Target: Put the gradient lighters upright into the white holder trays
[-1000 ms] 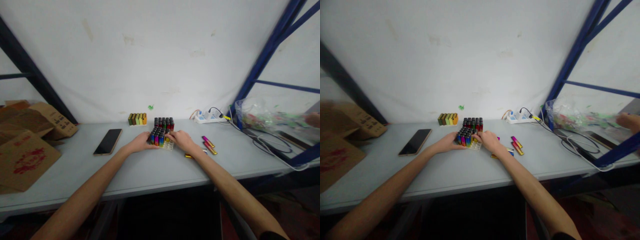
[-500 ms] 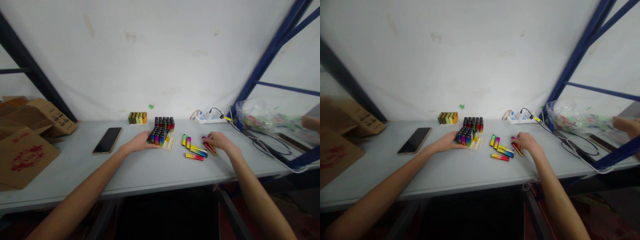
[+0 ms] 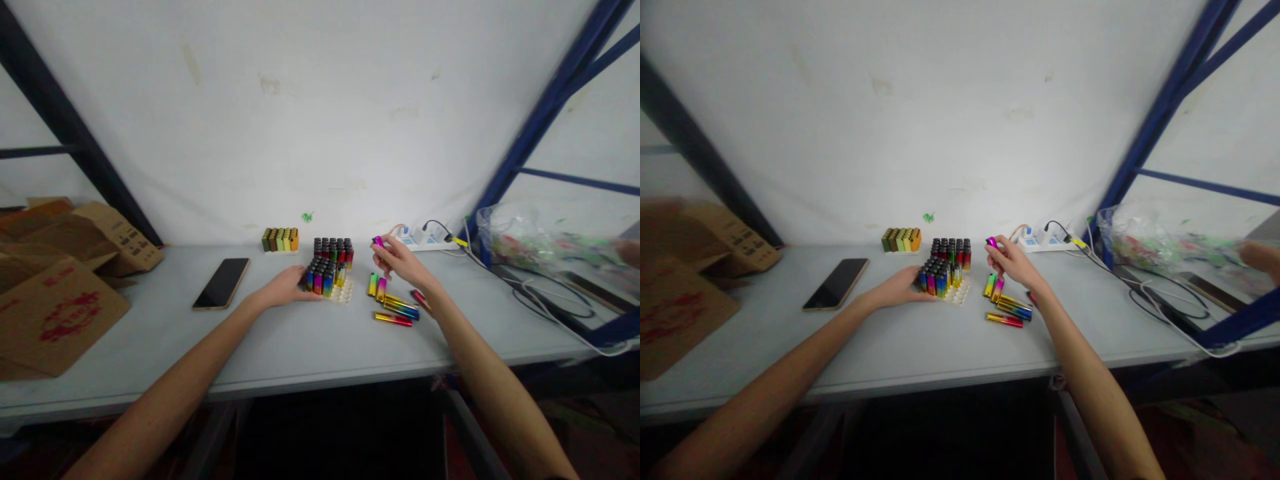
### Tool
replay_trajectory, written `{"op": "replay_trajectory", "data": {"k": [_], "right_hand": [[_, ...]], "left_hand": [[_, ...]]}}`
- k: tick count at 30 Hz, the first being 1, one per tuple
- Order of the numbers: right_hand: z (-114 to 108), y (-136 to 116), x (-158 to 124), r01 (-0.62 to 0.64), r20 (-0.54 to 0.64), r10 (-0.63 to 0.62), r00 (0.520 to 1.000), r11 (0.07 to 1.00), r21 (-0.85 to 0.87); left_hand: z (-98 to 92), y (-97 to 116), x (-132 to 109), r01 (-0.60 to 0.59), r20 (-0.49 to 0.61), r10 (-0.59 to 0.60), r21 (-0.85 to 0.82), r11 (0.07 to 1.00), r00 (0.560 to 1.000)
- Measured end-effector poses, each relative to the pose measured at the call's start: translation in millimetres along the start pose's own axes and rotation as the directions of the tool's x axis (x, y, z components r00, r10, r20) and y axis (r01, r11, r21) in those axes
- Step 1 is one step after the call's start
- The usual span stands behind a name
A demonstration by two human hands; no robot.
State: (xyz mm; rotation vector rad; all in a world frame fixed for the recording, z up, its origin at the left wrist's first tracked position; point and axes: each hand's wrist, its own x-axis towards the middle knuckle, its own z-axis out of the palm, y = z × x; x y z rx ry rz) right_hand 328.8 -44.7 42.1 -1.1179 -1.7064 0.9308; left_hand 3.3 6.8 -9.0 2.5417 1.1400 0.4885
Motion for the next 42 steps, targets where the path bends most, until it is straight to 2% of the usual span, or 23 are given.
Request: {"op": "replay_trajectory", "data": {"k": [3,6,10,15,23,30,38,40,42], "right_hand": [[30.7,-0.1,3.8,0.037,-0.095,-0.029,0.995,0.996,0.084],[50.2,7.6,1.4,0.038,-0.204,-0.049,0.978,0.998,-0.059],[56.8,15.5,-2.9,0.01,-0.314,-0.108,0.943,0.954,-0.299],[56.5,18.7,-2.4,-0.043,-0.397,-0.108,0.911,0.935,-0.352],[59.7,23.4,-2.1,-0.056,-0.403,-0.109,0.909,0.925,-0.376],[59.8,23.3,-1.9,-0.046,-0.366,-0.109,0.924,0.92,-0.389],[59.2,15.0,-8.2,0.079,-0.204,-0.159,0.966,0.932,-0.354],[58.8,14.4,-8.4,0.153,-0.148,-0.219,0.964,0.918,-0.366],[58.2,14.0,-8.3,0.225,-0.111,-0.303,0.946,0.866,-0.447]], "left_hand": [[0.2,0.1,-0.1,-0.02,-0.004,0.02,-0.031,0.999,1.0],[0.8,-0.2,0.4,-0.034,-0.012,0.033,-0.035,0.999,0.999],[0.6,1.5,0.4,-0.025,-0.008,0.025,-0.037,0.999,1.0],[-0.6,3.3,-0.8,-0.008,-0.011,0.008,-0.017,1.0,1.0],[-0.3,1.7,-0.1,-0.033,-0.018,0.032,-0.03,0.999,0.999],[0.5,1.4,-0.4,-0.001,-0.016,0.0,-0.013,1.0,1.0],[-0.6,3.8,-0.9,-0.01,-0.016,0.009,-0.023,1.0,1.0],[-0.6,3.9,-1.0,-0.006,-0.017,0.006,-0.021,1.0,1.0],[-0.6,4.2,-1.2,0.0,-0.018,0.0,-0.011,1.0,1.0]]}}
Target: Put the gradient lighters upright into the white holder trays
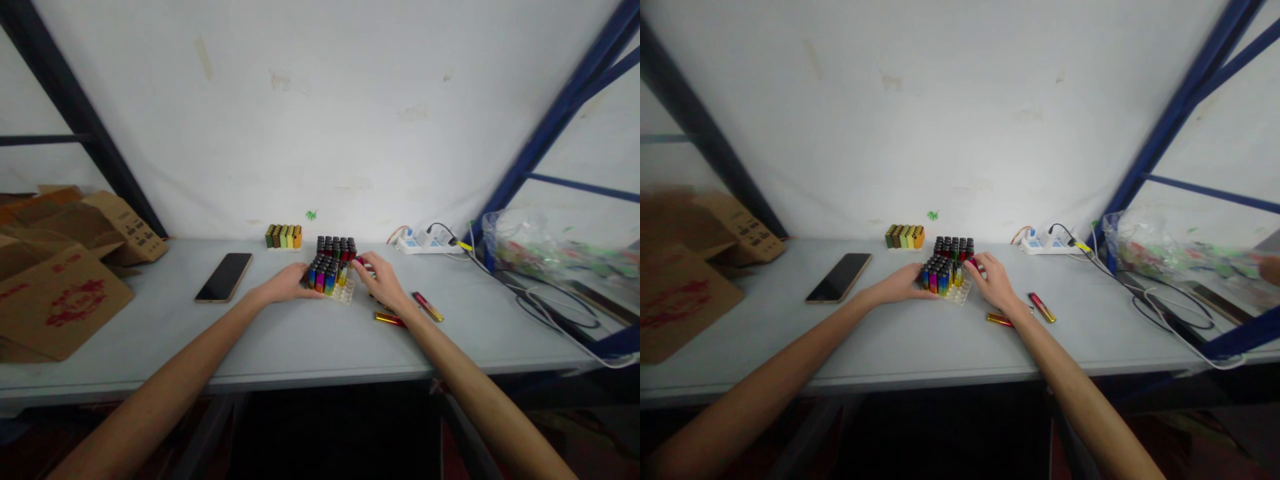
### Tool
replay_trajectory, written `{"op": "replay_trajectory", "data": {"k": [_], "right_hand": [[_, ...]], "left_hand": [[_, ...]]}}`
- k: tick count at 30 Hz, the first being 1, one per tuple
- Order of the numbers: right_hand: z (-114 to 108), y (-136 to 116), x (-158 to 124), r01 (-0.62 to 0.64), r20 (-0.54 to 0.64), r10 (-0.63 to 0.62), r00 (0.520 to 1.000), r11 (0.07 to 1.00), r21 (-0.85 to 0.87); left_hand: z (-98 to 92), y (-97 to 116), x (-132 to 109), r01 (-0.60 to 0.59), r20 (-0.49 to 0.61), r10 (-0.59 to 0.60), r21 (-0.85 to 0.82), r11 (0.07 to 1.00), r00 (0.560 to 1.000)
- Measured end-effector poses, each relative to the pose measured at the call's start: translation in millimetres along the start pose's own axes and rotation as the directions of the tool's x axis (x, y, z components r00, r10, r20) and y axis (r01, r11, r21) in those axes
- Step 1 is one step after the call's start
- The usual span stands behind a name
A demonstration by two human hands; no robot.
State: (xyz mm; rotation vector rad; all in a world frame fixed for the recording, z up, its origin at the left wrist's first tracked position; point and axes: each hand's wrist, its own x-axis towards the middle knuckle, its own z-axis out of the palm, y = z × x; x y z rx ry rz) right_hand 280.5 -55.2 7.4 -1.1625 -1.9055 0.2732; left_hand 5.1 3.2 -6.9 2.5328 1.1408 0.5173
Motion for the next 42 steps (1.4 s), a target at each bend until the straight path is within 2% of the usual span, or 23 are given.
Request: {"op": "replay_trajectory", "data": {"k": [2,4,10,14,21,26,29,32,36,39,42], "right_hand": [[-0.5,-0.5,-0.2,0.042,0.012,-0.041,0.999,0.994,-0.103],[-0.4,-1.8,-1.2,0.021,0.052,-0.014,0.999,0.989,-0.148],[2.8,-8.7,-4.0,-0.029,0.091,0.032,0.995,0.999,-0.039],[6.0,-7.8,-4.2,-0.037,0.161,0.041,0.986,0.999,-0.029],[13.1,0.6,-3.1,0.091,0.228,-0.038,0.973,0.97,-0.227],[19.3,-9.8,-3.1,0.061,0.258,0.054,0.965,0.906,-0.418],[15.6,-14.3,-3.0,0.061,0.261,0.053,0.964,0.91,-0.411],[-0.7,-9.4,-0.7,0.057,0.217,0.017,0.976,0.943,-0.328],[-42.0,11.5,1.9,-0.05,0.089,0.084,0.992,0.94,-0.338],[-80.1,30.1,-7.2,-0.113,0.116,0.169,0.979,0.917,-0.383],[-111.9,42.8,-29.5,-0.181,0.187,0.296,0.937,0.867,-0.464]], "left_hand": [[-0.2,0.6,-0.2,0.009,0.012,-0.009,0.014,1.0,1.0],[-0.6,1.4,-0.4,0.021,0.024,-0.021,0.025,0.999,0.999],[-0.8,1.5,-0.9,0.011,0.012,-0.011,0.003,1.0,1.0],[0.7,-1.1,-0.5,-0.003,0.013,0.003,-0.004,1.0,1.0],[1.4,-1.5,-0.1,0.003,0.014,-0.003,-0.009,1.0,1.0],[1.4,-0.9,-0.6,0.01,-0.01,-0.01,-0.008,1.0,1.0],[1.0,-1.1,-0.1,-0.001,0.005,0.001,0.006,1.0,1.0],[0.2,-1.7,0.4,-0.015,0.022,0.015,0.016,1.0,1.0],[0.3,-3.7,1.1,-0.022,0.018,0.022,0.013,1.0,1.0],[1.1,-5.1,1.4,0.0,0.024,-0.001,0.03,1.0,1.0],[1.4,-5.3,1.5,0.028,0.025,-0.03,0.048,0.998,0.999]]}}
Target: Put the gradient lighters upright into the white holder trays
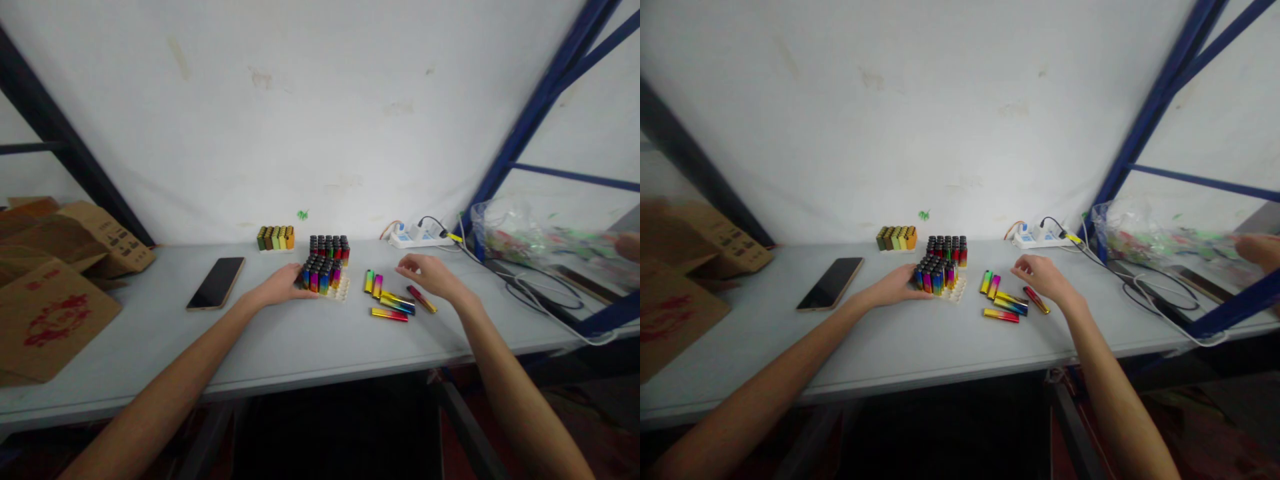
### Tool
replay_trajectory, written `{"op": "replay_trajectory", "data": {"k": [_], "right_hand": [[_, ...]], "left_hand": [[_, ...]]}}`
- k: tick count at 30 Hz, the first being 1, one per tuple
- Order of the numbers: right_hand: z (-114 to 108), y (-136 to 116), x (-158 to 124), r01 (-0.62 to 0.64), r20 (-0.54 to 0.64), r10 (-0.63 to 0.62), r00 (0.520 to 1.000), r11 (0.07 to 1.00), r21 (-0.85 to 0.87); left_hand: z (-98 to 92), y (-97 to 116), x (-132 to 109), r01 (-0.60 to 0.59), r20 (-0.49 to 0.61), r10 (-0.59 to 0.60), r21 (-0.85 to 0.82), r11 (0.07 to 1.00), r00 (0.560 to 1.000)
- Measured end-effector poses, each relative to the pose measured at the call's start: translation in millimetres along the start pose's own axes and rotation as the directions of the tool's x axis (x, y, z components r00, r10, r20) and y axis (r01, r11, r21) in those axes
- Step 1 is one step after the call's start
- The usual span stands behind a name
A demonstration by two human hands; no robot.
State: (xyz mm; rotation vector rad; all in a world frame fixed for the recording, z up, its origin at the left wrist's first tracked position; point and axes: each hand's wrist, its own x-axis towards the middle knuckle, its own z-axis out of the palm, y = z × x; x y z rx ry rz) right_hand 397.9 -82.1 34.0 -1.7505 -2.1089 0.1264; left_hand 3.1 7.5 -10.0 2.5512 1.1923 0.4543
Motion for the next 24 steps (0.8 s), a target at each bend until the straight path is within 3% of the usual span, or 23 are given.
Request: {"op": "replay_trajectory", "data": {"k": [6,10,12,14,18,21,24], "right_hand": [[3.7,23.6,-38.7,-0.188,0.151,0.199,0.968,0.979,-0.082],[9.5,23.7,-36.7,-0.153,0.141,0.158,0.977,0.987,-0.045],[8.1,19.7,-32.2,-0.116,0.111,0.109,0.988,0.991,0.063],[5.9,11.2,-27.8,-0.095,0.097,0.07,0.993,0.955,0.28],[6.7,-15.9,-19.3,-0.038,0.074,-0.011,0.997,0.775,0.631],[15.3,-36.2,-10.3,-0.027,0.007,0.03,1.0,0.71,0.703],[28.2,-51.3,0.6,-0.001,-0.132,0.125,0.983,0.73,0.684]], "left_hand": [[-0.3,0.0,-0.3,-0.005,0.008,0.005,-0.017,1.0,1.0],[-0.4,-0.2,-0.1,-0.002,-0.008,0.002,-0.022,1.0,1.0],[-1.3,0.5,-0.1,-0.004,-0.012,0.004,-0.03,1.0,1.0],[-2.3,1.4,-0.1,-0.023,-0.014,0.022,-0.05,0.998,1.0],[-3.3,2.4,-0.6,-0.051,-0.014,0.05,-0.052,0.997,0.999],[-2.6,1.8,-1.0,-0.032,-0.017,0.032,-0.032,0.999,0.999],[-2.1,1.2,-1.0,-0.024,-0.023,0.023,-0.044,0.999,0.999]]}}
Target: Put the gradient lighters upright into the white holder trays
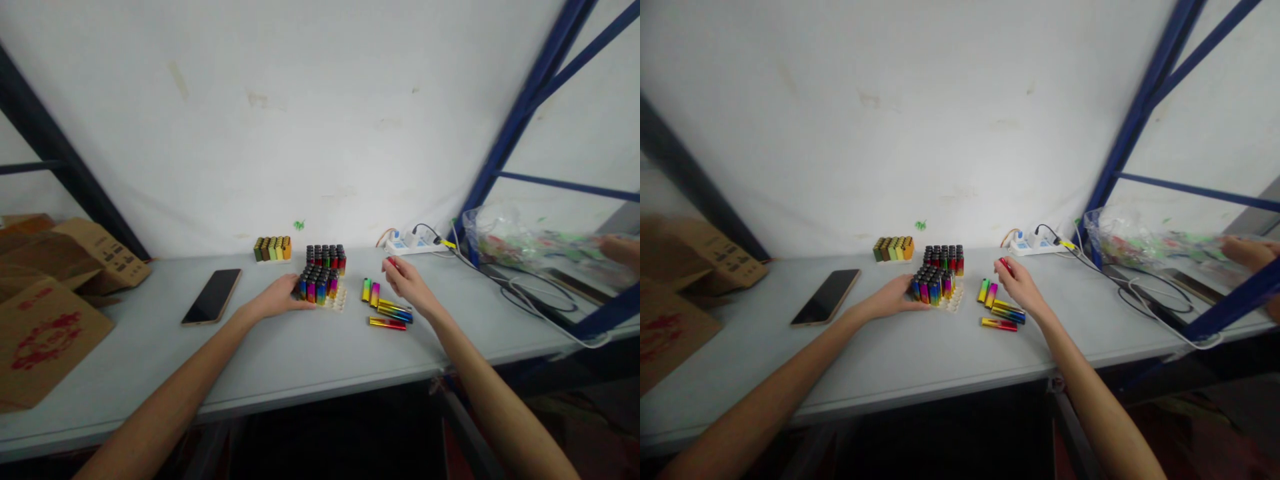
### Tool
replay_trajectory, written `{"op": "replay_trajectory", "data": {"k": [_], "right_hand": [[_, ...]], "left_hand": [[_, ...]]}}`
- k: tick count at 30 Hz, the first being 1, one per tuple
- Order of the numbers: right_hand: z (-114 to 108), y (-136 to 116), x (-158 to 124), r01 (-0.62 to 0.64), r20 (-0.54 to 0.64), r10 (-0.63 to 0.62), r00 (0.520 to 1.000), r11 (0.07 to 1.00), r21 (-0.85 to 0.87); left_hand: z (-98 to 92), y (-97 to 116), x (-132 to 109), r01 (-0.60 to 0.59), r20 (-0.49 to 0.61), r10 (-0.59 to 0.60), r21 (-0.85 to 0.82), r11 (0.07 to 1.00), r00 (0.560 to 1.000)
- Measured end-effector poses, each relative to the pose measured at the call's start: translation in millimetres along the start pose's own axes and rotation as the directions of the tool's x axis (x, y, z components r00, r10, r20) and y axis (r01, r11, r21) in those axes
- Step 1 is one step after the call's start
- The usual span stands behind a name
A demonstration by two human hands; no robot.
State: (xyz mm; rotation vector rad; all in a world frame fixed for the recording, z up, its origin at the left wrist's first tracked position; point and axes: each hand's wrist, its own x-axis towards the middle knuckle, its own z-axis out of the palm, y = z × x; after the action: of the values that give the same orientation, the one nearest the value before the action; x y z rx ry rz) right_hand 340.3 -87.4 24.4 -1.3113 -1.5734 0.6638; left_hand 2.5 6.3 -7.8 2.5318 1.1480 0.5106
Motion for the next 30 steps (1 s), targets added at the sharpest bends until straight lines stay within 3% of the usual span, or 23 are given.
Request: {"op": "replay_trajectory", "data": {"k": [5,11,20,30], "right_hand": [[26.1,-5.1,11.4,0.021,-0.164,-0.052,0.985,0.983,-0.184],[43.5,-14.2,23.5,0.011,-0.248,-0.061,0.967,0.98,-0.196],[47.4,-1.9,24.3,-0.005,-0.246,-0.041,0.968,0.983,-0.181],[48.5,-7.9,22.0,0.064,-0.184,-0.101,0.978,0.978,-0.196]], "left_hand": [[-1.0,0.0,0.4,-0.035,0.013,0.035,-0.016,0.999,0.999],[-2.5,2.4,-0.4,-0.002,0.007,0.002,-0.005,1.0,1.0],[-2.2,2.0,-0.4,-0.016,0.009,0.016,-0.013,1.0,1.0],[-3.3,3.2,-1.2,-0.012,0.0,0.012,-0.044,0.999,1.0]]}}
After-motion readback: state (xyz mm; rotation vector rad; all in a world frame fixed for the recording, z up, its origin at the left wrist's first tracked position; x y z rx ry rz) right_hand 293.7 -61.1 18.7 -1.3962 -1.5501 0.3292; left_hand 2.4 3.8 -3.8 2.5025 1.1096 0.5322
